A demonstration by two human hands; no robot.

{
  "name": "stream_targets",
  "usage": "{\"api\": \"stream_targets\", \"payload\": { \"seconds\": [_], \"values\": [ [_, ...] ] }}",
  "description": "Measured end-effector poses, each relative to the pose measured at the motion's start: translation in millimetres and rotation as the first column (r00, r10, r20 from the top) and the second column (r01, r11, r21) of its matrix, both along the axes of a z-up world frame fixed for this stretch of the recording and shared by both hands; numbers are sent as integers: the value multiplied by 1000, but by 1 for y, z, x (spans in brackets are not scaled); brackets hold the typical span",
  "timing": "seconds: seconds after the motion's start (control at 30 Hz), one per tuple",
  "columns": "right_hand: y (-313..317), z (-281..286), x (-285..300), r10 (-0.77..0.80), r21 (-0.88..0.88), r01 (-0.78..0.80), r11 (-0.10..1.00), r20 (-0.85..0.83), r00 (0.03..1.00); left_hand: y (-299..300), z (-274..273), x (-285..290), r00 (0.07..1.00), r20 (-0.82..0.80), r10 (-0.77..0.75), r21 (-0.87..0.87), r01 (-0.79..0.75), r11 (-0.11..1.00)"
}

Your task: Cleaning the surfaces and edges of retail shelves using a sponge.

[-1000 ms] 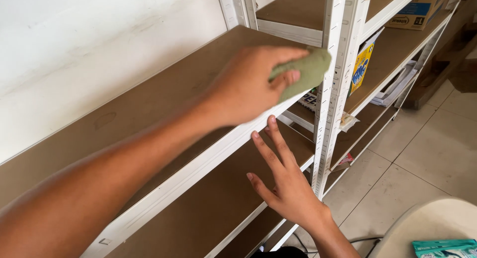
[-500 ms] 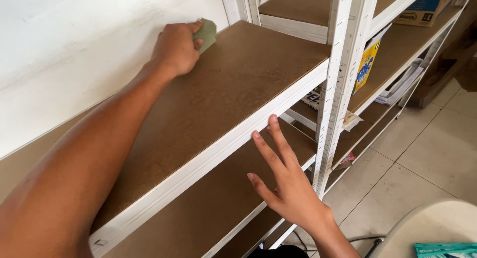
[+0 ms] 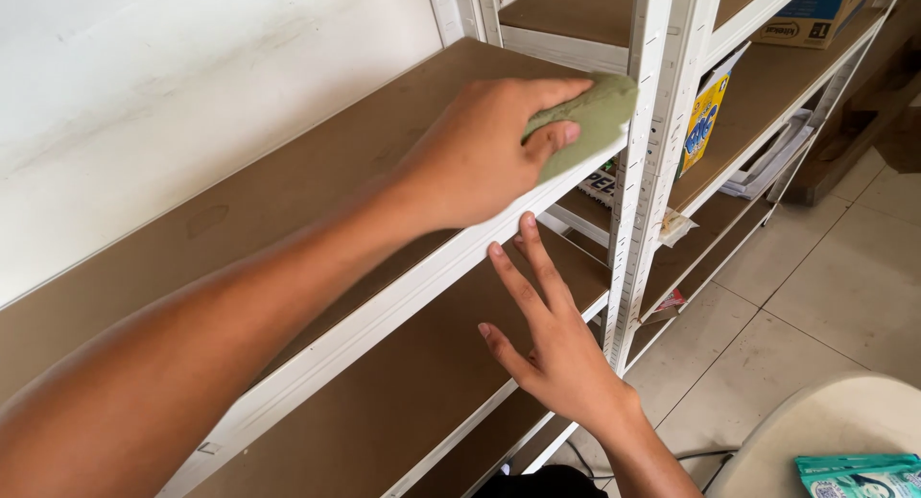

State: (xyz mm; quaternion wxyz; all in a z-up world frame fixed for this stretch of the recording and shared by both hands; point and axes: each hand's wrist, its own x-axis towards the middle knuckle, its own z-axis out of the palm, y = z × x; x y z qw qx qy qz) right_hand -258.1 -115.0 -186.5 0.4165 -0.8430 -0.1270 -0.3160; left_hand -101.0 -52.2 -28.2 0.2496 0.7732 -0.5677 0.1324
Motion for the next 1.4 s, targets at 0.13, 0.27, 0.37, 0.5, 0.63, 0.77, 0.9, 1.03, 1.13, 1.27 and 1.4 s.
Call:
{"api": "stream_targets", "payload": {
  "seconds": [0.13, 0.27, 0.37, 0.5, 0.63, 0.77, 0.9, 1.03, 1.13, 1.27, 1.4],
  "values": [
    [-1, 1, -2, 0, -15, 1, 1000, 27, 1000, 19, 32, 40, 997, 51, -53, -82, 57, 995],
    [-1, 1, -3, 7, 2, -7, 1000, 19, 1000, 61, 43, 82, 901, -70, 429, 62, -425, 903],
    [-2, 2, -2, 15, 5, -15, 1000, 19, 1000, 83, 20, 125, 861, 27, 508, 83, -508, 857],
    [-2, 0, -1, 8, -8, -8, 1000, 30, 1000, 72, 6, 117, 805, 102, 584, 125, -593, 795],
    [-1, -1, 1, 5, 6, -5, 1000, 22, 1000, 37, 19, 32, 769, -159, 620, 274, -569, 776],
    [0, -1, 1, 17, 18, -17, 1000, 23, 1000, 29, 4, 7, 856, -96, 509, 275, -469, 840],
    [-2, 1, 0, 12, 12, -12, 1000, 10, 1000, 23, -1, -21, 971, 111, 210, 13, -212, 977],
    [-6, -2, -2, -4, -11, 4, 1000, 9, 1000, 16, 9, -61, 984, 43, 174, 0, -174, 985],
    [-10, -26, 2, -21, -28, 19, 999, -67, 998, 5, 15, -79, 991, -56, 119, 27, -118, 993],
    [-13, -9, -5, -38, -21, 37, 999, -88, 995, -64, 37, -76, 913, 368, -174, 25, 177, 984],
    [-16, 3, -11, 3, -9, -3, 1000, 32, 999, -91, 74, -48, 792, 610, -32, -26, 60, 998]
  ]
}}
